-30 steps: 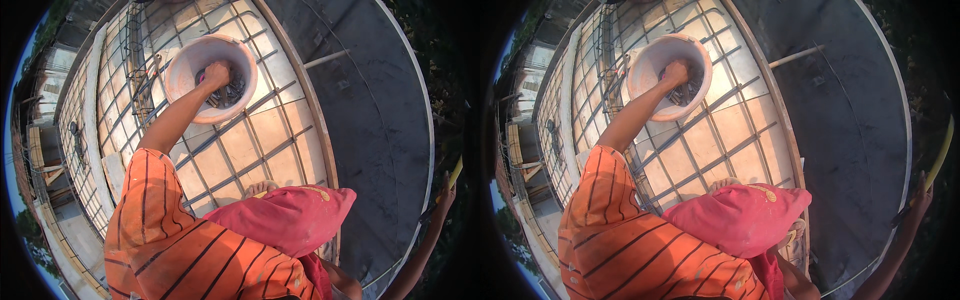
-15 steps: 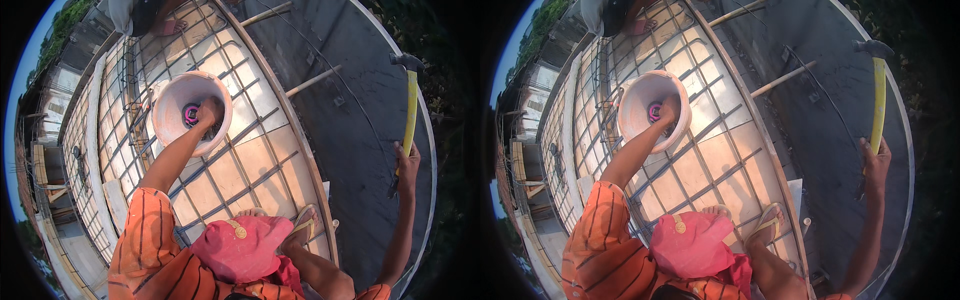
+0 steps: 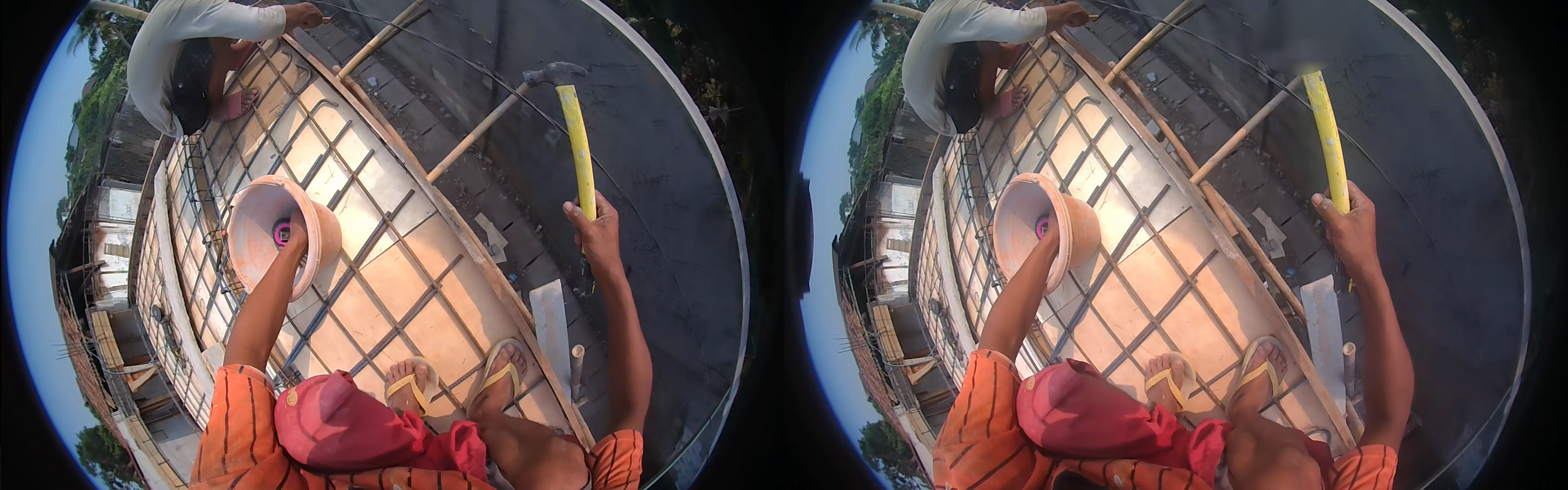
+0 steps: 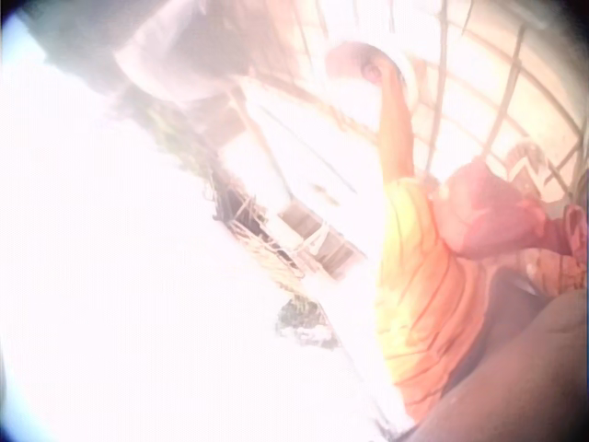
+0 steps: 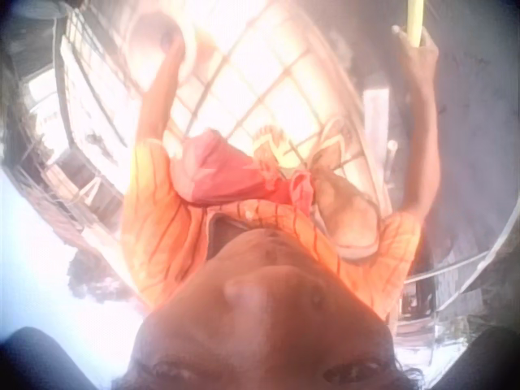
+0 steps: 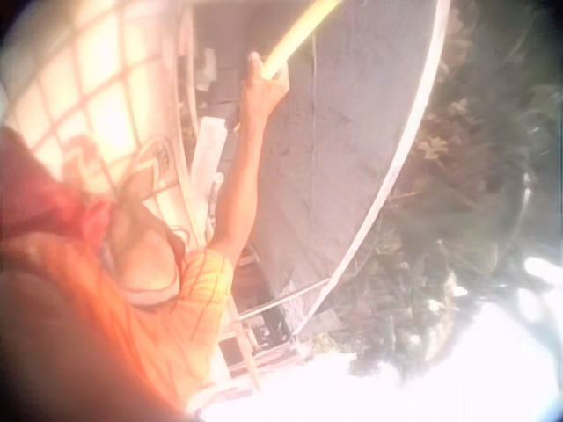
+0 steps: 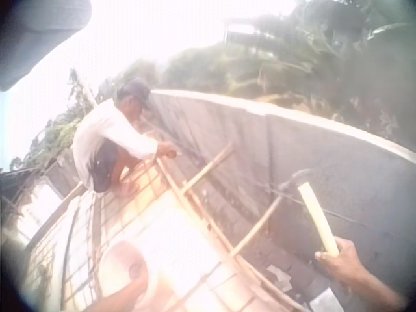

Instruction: The person aligns a curved board against a rebar cage and secures it with wooden supports using a hammer, checking the alignment with a spirit level.

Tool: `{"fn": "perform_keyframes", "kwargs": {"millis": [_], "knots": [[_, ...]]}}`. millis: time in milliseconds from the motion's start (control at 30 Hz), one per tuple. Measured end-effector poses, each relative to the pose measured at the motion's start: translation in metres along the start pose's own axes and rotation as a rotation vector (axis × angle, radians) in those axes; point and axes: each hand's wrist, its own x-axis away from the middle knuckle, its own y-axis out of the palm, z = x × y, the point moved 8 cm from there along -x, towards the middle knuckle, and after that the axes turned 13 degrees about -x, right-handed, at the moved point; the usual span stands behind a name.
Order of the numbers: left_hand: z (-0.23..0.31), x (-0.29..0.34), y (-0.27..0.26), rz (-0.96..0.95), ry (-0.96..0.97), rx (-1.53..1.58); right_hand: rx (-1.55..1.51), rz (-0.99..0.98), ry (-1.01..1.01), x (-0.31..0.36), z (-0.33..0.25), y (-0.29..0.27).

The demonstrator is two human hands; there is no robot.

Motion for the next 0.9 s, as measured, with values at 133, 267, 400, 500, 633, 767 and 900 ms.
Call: {"fn": "perform_keyframes", "kwargs": {"millis": [133,267,400,500,633,767,900], "knots": [[0.072,0.063,-0.003,0.154,-0.094,-0.061,-0.047,0.012,0.010,-0.011,0.018,-0.006],[0.113,0.089,-0.017,0.166,0.024,-0.561,-0.096,0.002,0.034,-0.018,0.028,-0.006],[0.122,0.103,-0.007,-0.081,-0.346,-0.504,-0.117,0.035,0.071,-0.018,0.037,-0.010],[0.125,0.073,-0.027,0.087,0.278,-1.169,-0.085,0.039,0.087,-0.015,0.037,-0.004],[0.156,0.095,0.007,0.122,0.384,-1.149,-0.056,0.046,0.079,-0.009,0.045,-0.012],[0.149,0.098,0.007,0.200,0.240,-1.161,-0.031,0.067,0.091,0.001,0.044,-0.013],[0.118,0.085,-0.003,0.255,0.118,-1.116,-0.058,0.065,0.096,0.008,0.041,-0.004]]}}
